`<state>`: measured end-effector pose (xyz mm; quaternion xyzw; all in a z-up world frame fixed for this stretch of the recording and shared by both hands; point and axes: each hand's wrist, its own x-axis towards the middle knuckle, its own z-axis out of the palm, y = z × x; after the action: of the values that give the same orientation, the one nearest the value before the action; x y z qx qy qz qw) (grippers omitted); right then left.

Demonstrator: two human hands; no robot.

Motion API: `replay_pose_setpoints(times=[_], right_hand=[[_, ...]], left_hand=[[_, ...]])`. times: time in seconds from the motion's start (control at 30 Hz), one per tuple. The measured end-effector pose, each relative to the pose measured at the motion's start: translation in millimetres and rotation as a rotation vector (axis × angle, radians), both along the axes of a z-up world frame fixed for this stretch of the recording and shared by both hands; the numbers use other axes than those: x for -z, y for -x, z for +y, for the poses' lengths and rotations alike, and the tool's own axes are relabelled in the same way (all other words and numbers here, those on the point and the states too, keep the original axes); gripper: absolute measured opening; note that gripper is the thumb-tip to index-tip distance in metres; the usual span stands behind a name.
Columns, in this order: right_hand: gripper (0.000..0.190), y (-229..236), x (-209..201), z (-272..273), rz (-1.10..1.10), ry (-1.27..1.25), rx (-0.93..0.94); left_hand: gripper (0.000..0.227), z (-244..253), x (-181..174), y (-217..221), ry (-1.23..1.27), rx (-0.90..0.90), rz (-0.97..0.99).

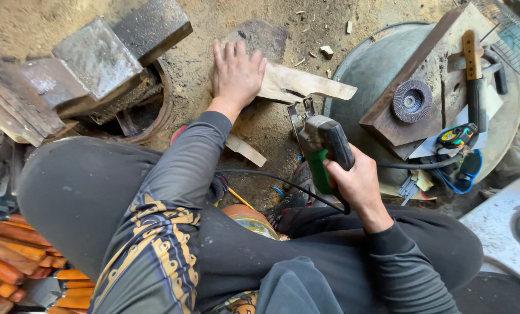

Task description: The person uses a jigsaw to cut a piece of wood into a curved shape. They then use a yellow template to trace a pattern onto another piece of wood with a pencil.

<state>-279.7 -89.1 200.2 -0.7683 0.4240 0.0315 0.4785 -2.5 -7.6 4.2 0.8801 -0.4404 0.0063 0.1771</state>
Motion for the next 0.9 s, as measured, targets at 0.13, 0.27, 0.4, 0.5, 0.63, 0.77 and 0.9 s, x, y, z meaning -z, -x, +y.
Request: replay_pose_setpoints(times=[0.13,0.27,0.4,0.5,0.63,0.77,0.9], right_hand=[[0.018,-7,4,-3,-0.004,0.03,-0.022],[0.017,-13,5,-3,0.004,0.032,-0.03],[0.016,-20,0,-4,-0.005,-0.017,0.001],[0.014,-23,-4,-3,0.044,0.032,-0.036],[0.014,-27,-6,-2,0.04,0.05,-0.064],[0.014,-22,-2,-2,0.04,0.032,-0.058],[0.014,-16,5,-1,0.047,-0.007,-0.008]], left_hand=[[0.037,-1,-4,-5,-0.013,0.019,0.032],[0.038,0,-5,-6,-0.003,0.045,0.09],[0.039,-3,-5,-10,-0.065,0.067,0.081],[0.038,-2,-2,-7,-0.027,0.059,0.122],[0.037,-4,-5,-7,-0.034,0.056,0.099],[0.036,-2,-3,-4,-0.002,0.051,0.099],[0.034,-3,-3,-5,0.026,0.021,0.078]])
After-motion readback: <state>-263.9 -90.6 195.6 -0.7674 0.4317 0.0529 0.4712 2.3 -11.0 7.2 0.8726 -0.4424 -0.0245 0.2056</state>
